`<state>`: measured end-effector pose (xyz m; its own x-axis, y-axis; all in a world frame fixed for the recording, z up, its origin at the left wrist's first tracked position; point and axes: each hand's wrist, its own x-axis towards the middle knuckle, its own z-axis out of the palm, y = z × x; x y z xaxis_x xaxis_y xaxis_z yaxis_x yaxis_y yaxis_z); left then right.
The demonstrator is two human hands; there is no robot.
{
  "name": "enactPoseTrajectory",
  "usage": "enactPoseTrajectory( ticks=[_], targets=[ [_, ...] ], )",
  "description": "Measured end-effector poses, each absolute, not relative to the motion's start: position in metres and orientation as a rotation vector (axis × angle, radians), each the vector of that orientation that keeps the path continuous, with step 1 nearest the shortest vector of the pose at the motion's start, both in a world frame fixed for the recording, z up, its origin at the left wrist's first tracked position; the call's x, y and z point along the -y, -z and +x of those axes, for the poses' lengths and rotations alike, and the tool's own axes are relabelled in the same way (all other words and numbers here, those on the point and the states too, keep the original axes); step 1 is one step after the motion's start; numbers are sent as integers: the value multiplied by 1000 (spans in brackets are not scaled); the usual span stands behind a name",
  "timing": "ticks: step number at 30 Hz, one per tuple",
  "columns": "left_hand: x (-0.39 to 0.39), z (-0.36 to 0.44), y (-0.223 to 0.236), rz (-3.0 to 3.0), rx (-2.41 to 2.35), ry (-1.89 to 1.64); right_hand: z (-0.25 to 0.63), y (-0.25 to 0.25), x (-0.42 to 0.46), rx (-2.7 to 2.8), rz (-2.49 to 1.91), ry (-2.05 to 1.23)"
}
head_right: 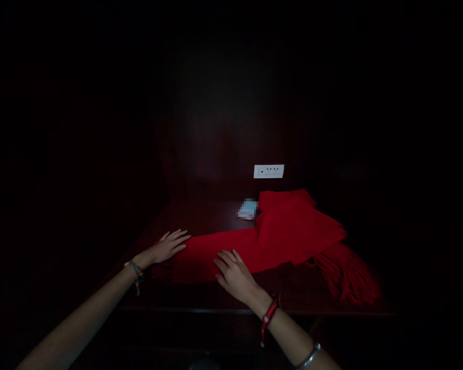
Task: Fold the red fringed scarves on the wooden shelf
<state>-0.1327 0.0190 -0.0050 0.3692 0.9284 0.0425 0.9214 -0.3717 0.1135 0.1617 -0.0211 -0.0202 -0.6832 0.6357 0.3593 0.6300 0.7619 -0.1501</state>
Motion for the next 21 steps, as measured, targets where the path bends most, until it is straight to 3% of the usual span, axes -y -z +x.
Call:
enactPoseTrajectory(
  ticks=[8, 21],
  targets=[
    [-81, -89, -8, 2400, -1588, -70, 156, 0, 34, 2802, -770, 151],
    [-81, -138, -13, 2074, -1582, -130, 116, 8, 35, 2793, -714, 381]
  ],
)
